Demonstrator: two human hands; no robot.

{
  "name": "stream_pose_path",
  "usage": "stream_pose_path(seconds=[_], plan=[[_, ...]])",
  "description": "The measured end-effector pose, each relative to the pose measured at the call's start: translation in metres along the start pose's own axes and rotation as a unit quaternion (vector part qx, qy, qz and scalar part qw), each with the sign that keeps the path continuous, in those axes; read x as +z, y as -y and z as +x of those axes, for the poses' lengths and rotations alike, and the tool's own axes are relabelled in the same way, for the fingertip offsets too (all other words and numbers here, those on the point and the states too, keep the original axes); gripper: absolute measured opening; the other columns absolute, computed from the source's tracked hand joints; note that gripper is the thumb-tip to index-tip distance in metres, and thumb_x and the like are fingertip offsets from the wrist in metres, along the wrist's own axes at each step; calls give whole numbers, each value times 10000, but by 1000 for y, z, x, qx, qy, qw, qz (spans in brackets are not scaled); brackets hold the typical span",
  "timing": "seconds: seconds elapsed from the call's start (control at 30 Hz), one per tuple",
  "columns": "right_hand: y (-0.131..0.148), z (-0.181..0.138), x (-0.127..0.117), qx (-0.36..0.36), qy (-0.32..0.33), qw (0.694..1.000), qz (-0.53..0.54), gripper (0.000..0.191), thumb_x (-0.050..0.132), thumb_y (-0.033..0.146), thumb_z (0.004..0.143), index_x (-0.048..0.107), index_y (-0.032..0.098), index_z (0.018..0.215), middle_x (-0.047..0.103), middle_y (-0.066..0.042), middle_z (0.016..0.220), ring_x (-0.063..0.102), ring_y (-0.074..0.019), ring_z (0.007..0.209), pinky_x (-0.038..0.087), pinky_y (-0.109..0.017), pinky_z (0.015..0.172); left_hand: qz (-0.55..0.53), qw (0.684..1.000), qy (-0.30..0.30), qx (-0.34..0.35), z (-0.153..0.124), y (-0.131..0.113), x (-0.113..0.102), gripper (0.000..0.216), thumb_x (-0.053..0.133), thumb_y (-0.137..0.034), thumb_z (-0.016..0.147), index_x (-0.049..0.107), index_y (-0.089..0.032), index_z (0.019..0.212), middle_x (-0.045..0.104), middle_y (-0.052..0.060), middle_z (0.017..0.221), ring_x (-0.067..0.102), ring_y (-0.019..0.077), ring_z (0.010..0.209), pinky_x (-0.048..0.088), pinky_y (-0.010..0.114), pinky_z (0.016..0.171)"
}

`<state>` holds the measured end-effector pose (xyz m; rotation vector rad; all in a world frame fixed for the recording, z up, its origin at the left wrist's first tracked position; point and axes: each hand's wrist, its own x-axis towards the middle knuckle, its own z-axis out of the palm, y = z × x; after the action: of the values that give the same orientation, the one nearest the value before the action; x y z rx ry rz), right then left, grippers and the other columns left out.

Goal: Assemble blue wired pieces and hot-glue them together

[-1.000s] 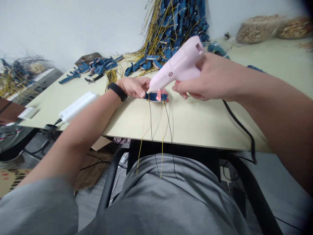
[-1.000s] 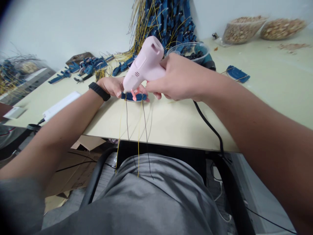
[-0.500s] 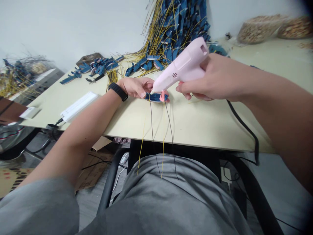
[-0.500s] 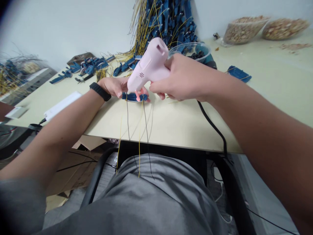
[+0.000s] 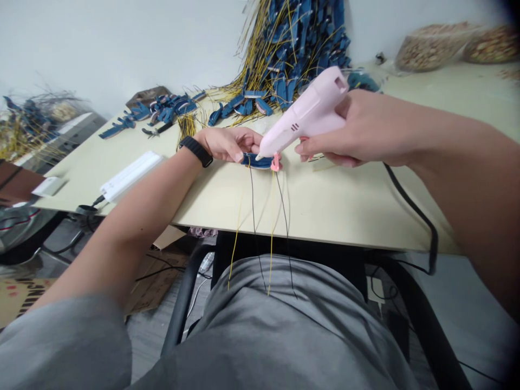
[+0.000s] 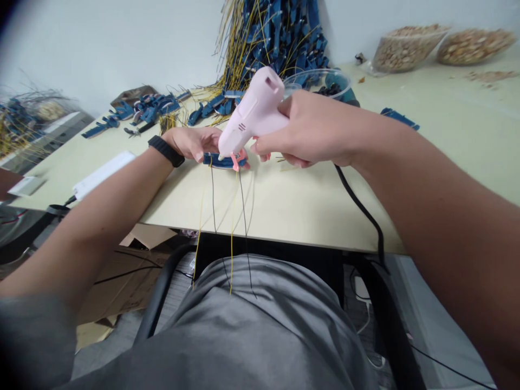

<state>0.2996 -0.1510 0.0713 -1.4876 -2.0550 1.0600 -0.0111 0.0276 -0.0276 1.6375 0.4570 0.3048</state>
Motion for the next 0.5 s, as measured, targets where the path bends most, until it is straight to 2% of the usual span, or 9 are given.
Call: stream_pose_path(seconds=[0.07, 0.13, 0.2, 0.3, 0.37, 0.5], plan=[[3, -3, 2, -1, -13, 1000, -3, 390, 1057, 428, 956, 725, 283, 811, 548, -14, 617, 436, -178, 585, 331, -383, 604, 30, 998, 31, -39, -5, -2, -2, 936, 1295, -644, 406, 1024, -193, 1180, 975, 225, 1183, 941, 545, 1330, 689, 642, 1311], [6, -5, 5, 1, -30, 1000, -6, 382, 1007, 384, 975, 703, 279, 770, 544, -16, 606, 433, -173, 577, 339, -381, 617, 54, 997, 35, -52, -8, -4, -3, 1006, 1274, -699, 433, 1024, -202, 1271, 976, 233, 1253, 939, 542, 1344, 714, 634, 1262], [7, -6, 6, 0, -37, 999, -8, 403, 986, 365, 981, 677, 277, 737, 552, -20, 605, 439, -171, 574, 348, -382, 627, 77, 996, 26, -45, -9, -4, -4, 1052, 1259, -764, 416, 1023, -198, 1270, 973, 238, 1251, 937, 540, 1343, 717, 626, 1244], [4, -4, 5, -5, -18, 1000, -10, 449, 1023, 405, 984, 671, 275, 736, 557, -22, 613, 446, -171, 578, 352, -380, 615, 104, 993, 35, -37, -7, -6, -4, 1045, 1235, -827, 412, 1020, -199, 1219, 978, 221, 1233, 952, 484, 1240, 737, 585, 1188], [1, -1, 3, -9, -2, 1000, -3, 461, 1056, 446, 979, 689, 272, 761, 545, -19, 610, 431, -167, 571, 329, -379, 590, 105, 992, 55, -37, -7, -6, -4, 1016, 1226, -803, 461, 1021, -203, 1255, 981, 215, 1282, 953, 455, 1215, 745, 562, 1168], [-3, 2, -4, -16, -2, 1000, 10, 466, 1100, 491, 964, 725, 263, 807, 545, -14, 608, 425, -160, 566, 286, -382, 576, 74, 993, 78, -38, -8, -3, -5, 908, 1228, -676, 509, 1030, -233, 1276, 981, 172, 1257, 945, 474, 1344, 725, 563, 1231]])
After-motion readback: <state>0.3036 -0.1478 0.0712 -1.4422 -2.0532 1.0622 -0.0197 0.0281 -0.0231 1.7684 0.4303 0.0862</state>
